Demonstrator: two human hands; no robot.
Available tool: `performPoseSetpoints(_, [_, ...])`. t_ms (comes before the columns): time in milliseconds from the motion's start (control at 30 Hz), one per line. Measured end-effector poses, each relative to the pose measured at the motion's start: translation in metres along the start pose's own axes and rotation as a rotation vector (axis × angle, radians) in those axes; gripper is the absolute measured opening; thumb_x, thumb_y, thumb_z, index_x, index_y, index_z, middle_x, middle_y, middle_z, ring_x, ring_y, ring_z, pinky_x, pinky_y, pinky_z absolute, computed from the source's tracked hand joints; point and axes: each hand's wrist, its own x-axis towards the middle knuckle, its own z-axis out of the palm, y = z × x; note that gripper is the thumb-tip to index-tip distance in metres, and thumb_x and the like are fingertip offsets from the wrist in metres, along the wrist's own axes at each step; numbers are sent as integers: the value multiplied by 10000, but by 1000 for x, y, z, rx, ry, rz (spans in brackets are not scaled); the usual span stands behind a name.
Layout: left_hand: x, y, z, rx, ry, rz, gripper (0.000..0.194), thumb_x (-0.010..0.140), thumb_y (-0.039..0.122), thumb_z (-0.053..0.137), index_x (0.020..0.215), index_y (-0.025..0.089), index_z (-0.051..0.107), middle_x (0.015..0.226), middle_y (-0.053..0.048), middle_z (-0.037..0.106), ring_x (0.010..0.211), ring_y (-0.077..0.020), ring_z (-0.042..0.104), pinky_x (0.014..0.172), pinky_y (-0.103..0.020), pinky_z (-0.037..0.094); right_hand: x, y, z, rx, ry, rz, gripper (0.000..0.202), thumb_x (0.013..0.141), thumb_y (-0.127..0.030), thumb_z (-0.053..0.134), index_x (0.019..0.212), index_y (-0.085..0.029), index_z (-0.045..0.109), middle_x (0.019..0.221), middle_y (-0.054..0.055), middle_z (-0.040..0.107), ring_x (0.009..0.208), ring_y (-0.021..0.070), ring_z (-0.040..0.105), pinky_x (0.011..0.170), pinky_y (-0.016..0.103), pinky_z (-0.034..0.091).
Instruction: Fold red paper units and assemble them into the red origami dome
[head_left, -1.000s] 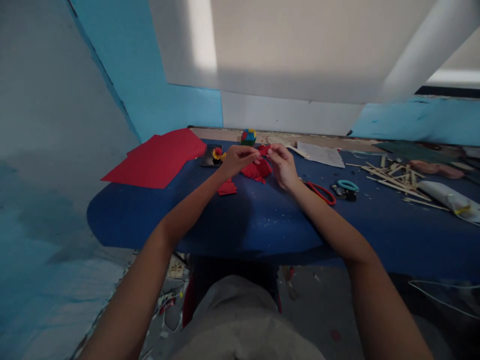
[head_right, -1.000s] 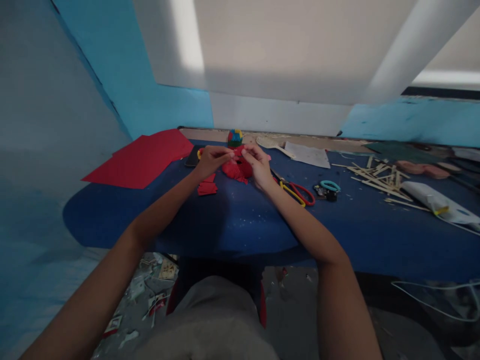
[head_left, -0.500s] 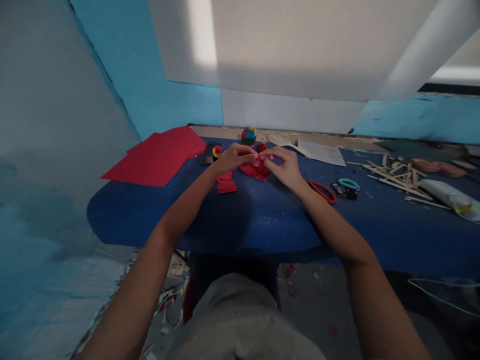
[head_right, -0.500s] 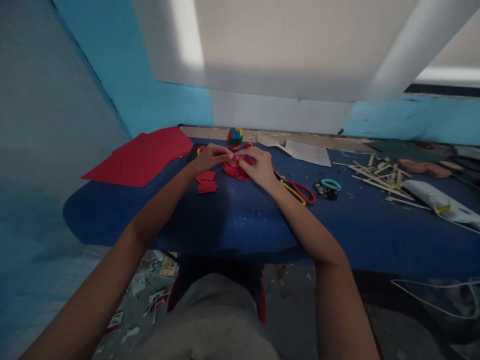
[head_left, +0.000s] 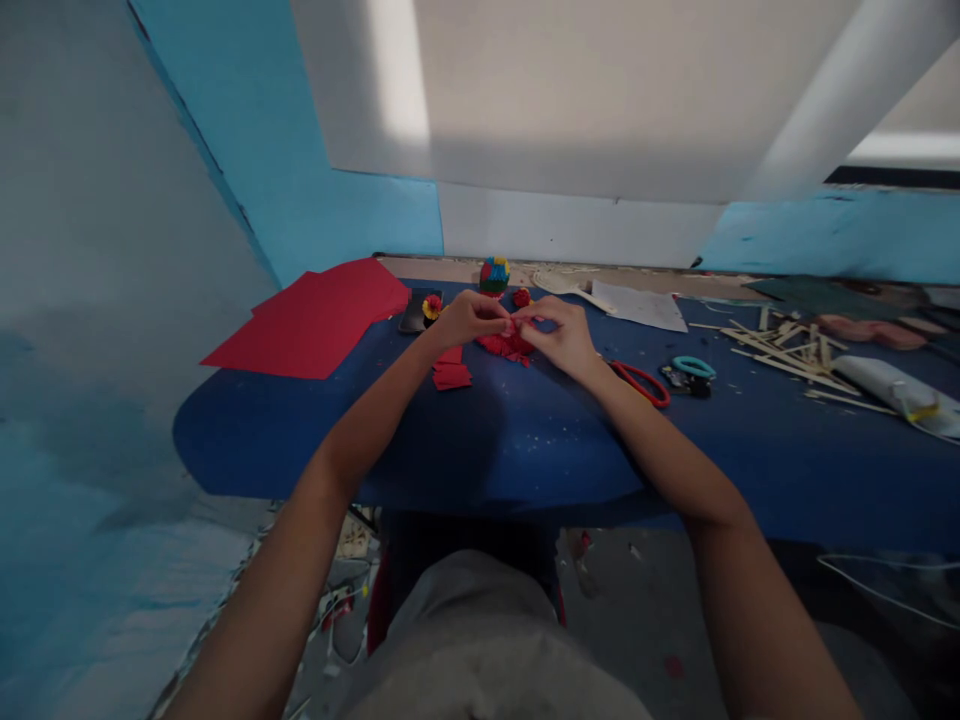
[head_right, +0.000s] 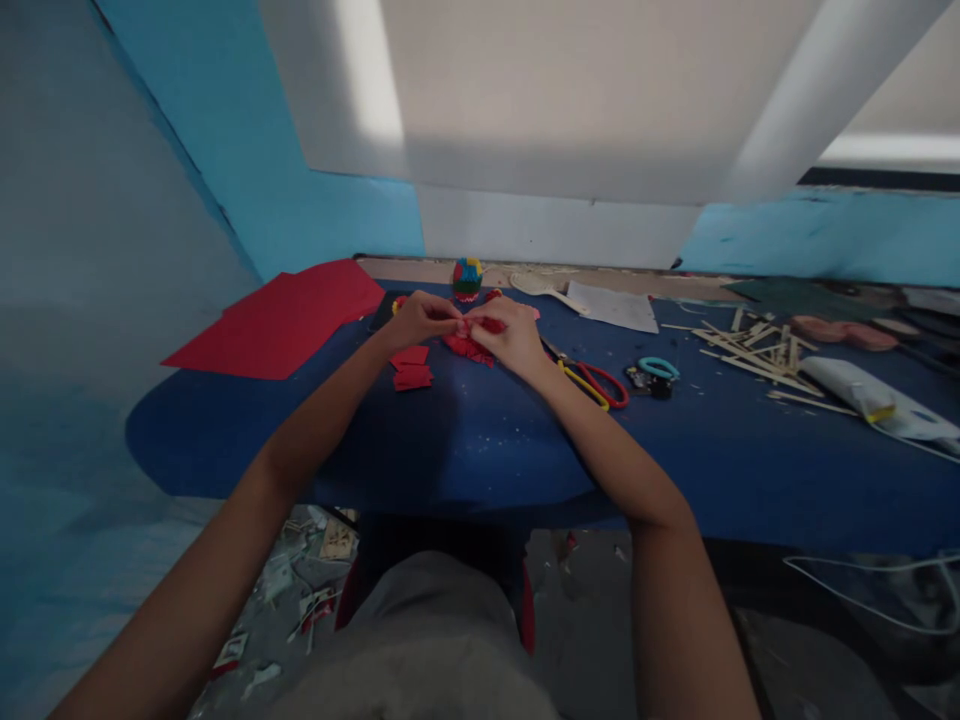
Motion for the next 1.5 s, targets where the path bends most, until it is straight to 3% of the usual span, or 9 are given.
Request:
performPoseSetpoints(233, [0,0,3,12,8,0,261,746,394,694,764,140,752,646,-20,681,553,-73,546,507,-180,376,0,4,-1,-45,-16,9,134,775,-278,612,787,-247,742,762,9,743,732,184,670,709,351,514])
performPoseSetpoints(400, [-1,1,4,65,18,12,208,735,343,675,699,149,739,584,0,639,513,-67,501,479,-192,334,0,6,1,-52,-26,0,121,765,-255,624,792,-258,741,788,1,750,751,183,677,728,359,518])
performPoseSetpoints(633, [0,5,3,71,127,47,243,755,371,664,678,148,720,588,-5,661,527,-76,537,499,-196,373,-1,5,2,111,2,147,151,796,-354,670,847,-225,731,857,19,751,767,162,667,737,332,511])
performPoseSetpoints(833, [0,4,1,-120,15,38,263,809,401,657,786,151,734,768,-57,747,689,-100,672,662,-204,512,-1,19,4,349,4,296,185,778,-399,690,789,-219,727,702,-2,699,618,122,606,631,285,483])
performPoseSetpoints(1000, [0,4,0,-98,-8,43,240,808,376,666,799,147,738,778,-58,749,673,-91,664,618,-184,493,-1,17,4,399,-2,322,179,760,-398,709,768,-220,730,674,-5,679,600,115,585,613,277,471])
performPoseSetpoints(1133, [0,5,2,-12,40,50,258,806,361,640,776,120,729,716,-52,730,602,-85,622,558,-179,449,-1,9,5,447,-3,332,178,755,-397,705,762,-220,729,674,-9,679,603,116,590,614,273,465])
performPoseSetpoints(1300, [-1,5,10,168,205,134,259,817,319,576,743,114,719,671,-37,707,574,-75,571,530,-177,389,1,2,10,484,64,379,138,737,-348,694,714,-211,699,614,-27,649,534,92,531,536,245,404])
performPoseSetpoints(1500, [-2,8,13,222,240,130,262,809,315,564,707,129,717,607,-14,681,515,-70,526,510,-184,365,0,0,19,403,142,350,121,757,-313,665,709,-203,675,629,-19,660,554,107,564,568,266,444])
